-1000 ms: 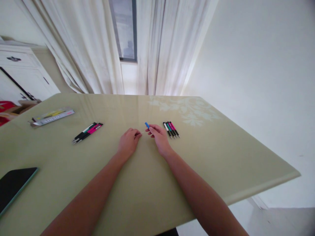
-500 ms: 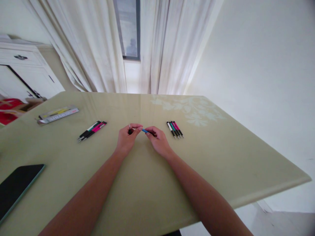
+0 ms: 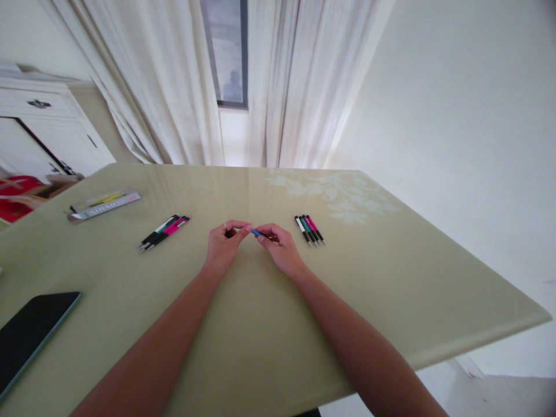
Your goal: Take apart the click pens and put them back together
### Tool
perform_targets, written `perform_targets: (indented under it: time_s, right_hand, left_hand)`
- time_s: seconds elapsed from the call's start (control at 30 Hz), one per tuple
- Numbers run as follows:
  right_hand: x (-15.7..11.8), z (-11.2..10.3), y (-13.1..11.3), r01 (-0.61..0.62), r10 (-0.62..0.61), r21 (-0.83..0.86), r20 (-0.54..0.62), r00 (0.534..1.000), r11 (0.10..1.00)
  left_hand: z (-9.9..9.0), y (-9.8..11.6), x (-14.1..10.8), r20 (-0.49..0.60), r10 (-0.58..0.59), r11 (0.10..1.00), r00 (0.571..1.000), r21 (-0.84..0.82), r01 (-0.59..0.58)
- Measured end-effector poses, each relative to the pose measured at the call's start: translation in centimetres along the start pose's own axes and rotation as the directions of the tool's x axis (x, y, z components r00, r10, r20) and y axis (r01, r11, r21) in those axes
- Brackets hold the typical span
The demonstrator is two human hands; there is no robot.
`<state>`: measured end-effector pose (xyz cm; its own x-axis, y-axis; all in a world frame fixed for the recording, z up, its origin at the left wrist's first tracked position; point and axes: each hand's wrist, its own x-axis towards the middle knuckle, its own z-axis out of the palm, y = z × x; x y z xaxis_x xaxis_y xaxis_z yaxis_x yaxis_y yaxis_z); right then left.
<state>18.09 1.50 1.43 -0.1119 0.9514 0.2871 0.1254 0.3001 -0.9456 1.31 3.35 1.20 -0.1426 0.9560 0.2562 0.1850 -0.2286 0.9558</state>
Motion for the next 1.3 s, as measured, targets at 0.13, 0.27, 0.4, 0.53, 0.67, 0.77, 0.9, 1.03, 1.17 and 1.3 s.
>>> perform_targets:
  time_s: [0.13, 0.27, 0.4, 0.53, 0.67, 0.77, 0.9, 1.03, 1.17, 1.3]
  right_hand:
    - [0.1, -0.1, 0.2, -0.007, 0.007, 0.033, -0.010, 1.000, 0.999]
    - [0.2, -0.1, 0.4, -0.008, 0.008, 0.060, -0.013, 1.000, 0.998]
    - [0.3, -0.1, 0.4, -0.023, 0.026, 0.072, -0.048, 0.999, 0.997]
    - [0.5, -0.3, 0.4, -0.020, 0.029, 0.102, -0.090, 0.995, 0.995]
    - [0.6, -0.9, 0.5, -0.037, 0.043, 0.041, -0.155, 0.987, 0.998]
    - [0.5, -1.4, 0.9, -0.046, 0.017, -0.167, -0.175, 0.985, 0.985]
    - [0.6, -1.8, 2.0, -0.046, -0.031, -0.429, -0.170, 0.985, 0.902]
    - [0.7, -2.1, 2.5, -0.054, -0.034, -0.532, -0.153, 0.988, 0.845]
    - [0.2, -2.0, 1.0, 0.063, -0.140, -0.533, -0.106, 0.984, 0.844]
    - [-0.8, -0.9, -1.2, 0.197, -0.180, -0.404, 0.078, 0.980, 0.894]
  left_hand:
    - [0.0, -0.1, 0.0, 0.004, 0.013, 1.000, 1.000, 0.025, -0.013]
    - [0.0, 0.0, -0.3, 0.044, 0.201, 0.974, 0.979, 0.098, -0.205]
    - [0.0, 0.4, -0.8, 0.099, 0.299, 0.936, 0.949, 0.166, -0.312]
    - [0.0, 1.2, -0.4, 0.056, 0.240, 0.948, 0.969, 0.200, -0.246]
    - [-1.0, 1.3, 0.0, 0.090, 0.089, 0.943, 0.992, 0.313, -0.113]
    - [-2.5, 0.6, -1.0, 0.193, 0.062, 0.906, 0.979, 0.400, -0.137]
    - [-4.2, 0.0, -3.2, 0.307, 0.081, 0.868, 0.948, 0.446, -0.219]
    - [-4.2, 0.3, -4.4, 0.392, 0.141, 0.840, 0.909, 0.439, -0.319]
    - [-3.9, 0.6, -4.7, 0.449, 0.169, 0.790, 0.878, 0.472, -0.393]
    - [-4.0, 0.6, -4.6, 0.427, 0.154, 0.797, 0.891, 0.480, -0.367]
